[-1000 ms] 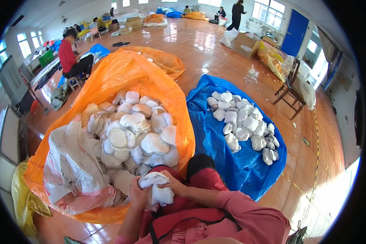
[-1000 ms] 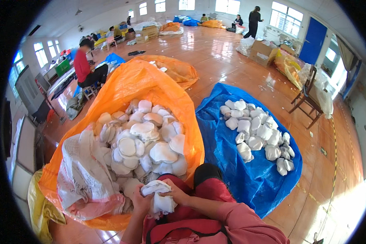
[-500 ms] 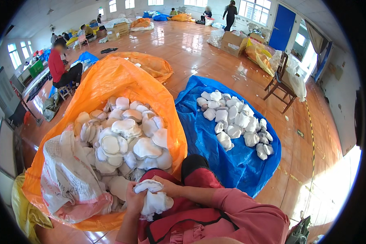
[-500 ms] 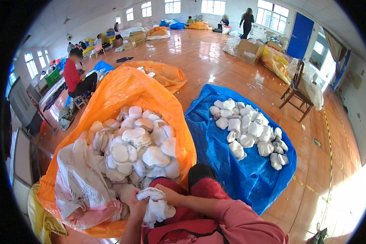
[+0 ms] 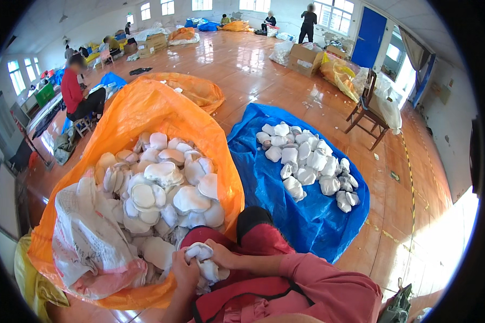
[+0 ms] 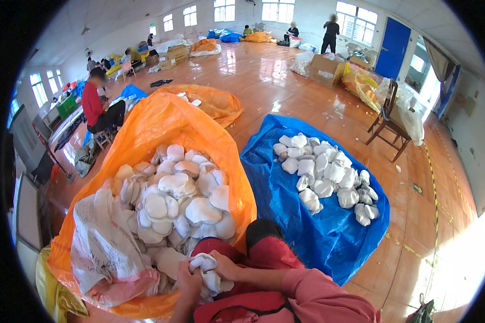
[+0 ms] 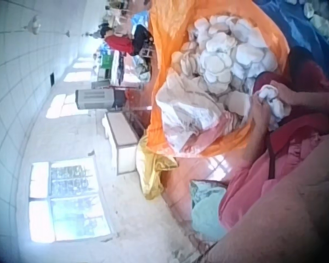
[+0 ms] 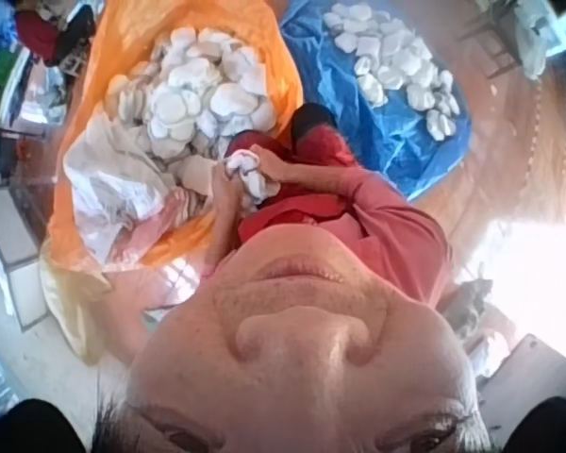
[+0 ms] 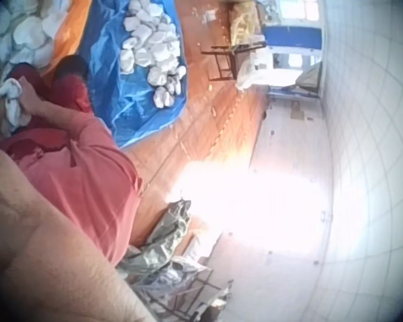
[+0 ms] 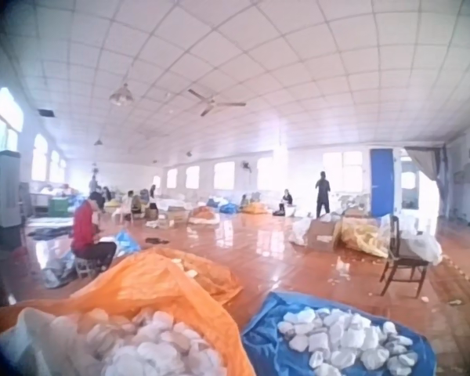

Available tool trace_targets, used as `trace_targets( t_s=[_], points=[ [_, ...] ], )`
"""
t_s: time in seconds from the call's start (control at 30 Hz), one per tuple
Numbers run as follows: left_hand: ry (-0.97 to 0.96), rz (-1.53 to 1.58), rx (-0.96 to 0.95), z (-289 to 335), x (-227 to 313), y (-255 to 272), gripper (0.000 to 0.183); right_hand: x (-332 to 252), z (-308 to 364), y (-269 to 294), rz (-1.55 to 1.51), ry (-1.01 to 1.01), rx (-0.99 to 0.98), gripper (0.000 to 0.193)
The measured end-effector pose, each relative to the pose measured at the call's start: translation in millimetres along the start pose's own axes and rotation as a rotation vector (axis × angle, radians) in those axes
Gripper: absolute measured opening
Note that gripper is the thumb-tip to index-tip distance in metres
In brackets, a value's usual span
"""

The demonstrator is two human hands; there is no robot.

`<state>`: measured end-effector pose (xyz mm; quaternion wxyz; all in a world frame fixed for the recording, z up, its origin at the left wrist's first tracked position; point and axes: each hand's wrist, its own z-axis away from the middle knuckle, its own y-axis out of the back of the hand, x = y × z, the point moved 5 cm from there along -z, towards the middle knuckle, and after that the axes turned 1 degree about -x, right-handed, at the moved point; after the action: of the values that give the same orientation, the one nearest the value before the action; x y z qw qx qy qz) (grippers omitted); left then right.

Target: The person sits on the floor and repeatedly stuffs white fabric pieces with a white fluffy material, then places the finished items into a blue tarp. The person handles the fabric and stuffing by hand without using tools.

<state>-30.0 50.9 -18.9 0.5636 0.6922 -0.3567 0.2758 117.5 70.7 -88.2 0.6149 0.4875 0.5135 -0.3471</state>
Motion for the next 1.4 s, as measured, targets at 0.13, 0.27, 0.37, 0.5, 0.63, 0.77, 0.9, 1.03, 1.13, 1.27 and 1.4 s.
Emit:
trace_targets(
  t_s=[0.13,0.27,0.37,0.5,0.63,0.77,0.9,1.03,1.13,1.27,1.4],
  points=[
    [-0.040,-0.088,-0.029,5.9,28.8,-1.0,0.027,35.1,0.0,-6.0,-0.189,-0.086,0.006,0.027],
    [-0.074,-0.045,-0.011,7.1,33.1,-2.2,0.017,30.2,-0.8,-5.9,-0.322,-0.045,-0.030,0.021],
    [-0.015,0.105,0.016,3.7,14.3,-4.0,0.015,25.6,-4.8,-4.2,-0.159,0.016,0.013,0.020],
    [0.160,0.196,-0.087,-5.8,-20.1,-11.3,0.019,13.2,-17.5,4.3,-0.039,0.003,-0.012,0.020],
    [0.343,0.381,-0.187,-14.4,-28.8,-11.0,0.024,0.0,-24.3,9.9,0.104,0.042,-0.045,0.024],
    [0.361,0.391,-0.202,-17.6,-56.9,-15.3,0.029,-2.4,-30.3,6.2,0.158,0.108,-0.029,0.030],
    [0.321,0.294,-0.195,-19.5,-68.7,-11.2,0.030,4.3,-33.6,0.8,0.151,0.091,0.014,0.034],
    [0.324,0.295,-0.207,-14.0,-65.4,-8.5,0.028,10.6,-31.4,-4.1,0.149,0.088,0.005,0.036],
    [0.380,0.277,-0.298,-16.3,-50.5,-3.2,0.024,16.5,-32.3,-7.3,0.170,0.069,-0.002,0.036],
    [0.254,0.137,-0.259,-18.1,-54.8,-1.9,0.030,10.0,-28.6,-12.0,0.156,-0.016,-0.034,0.036],
    [0.118,0.039,-0.202,-17.3,-59.1,-7.7,0.031,11.6,-23.8,-9.0,0.161,0.175,-0.083,0.042]
  ],
)
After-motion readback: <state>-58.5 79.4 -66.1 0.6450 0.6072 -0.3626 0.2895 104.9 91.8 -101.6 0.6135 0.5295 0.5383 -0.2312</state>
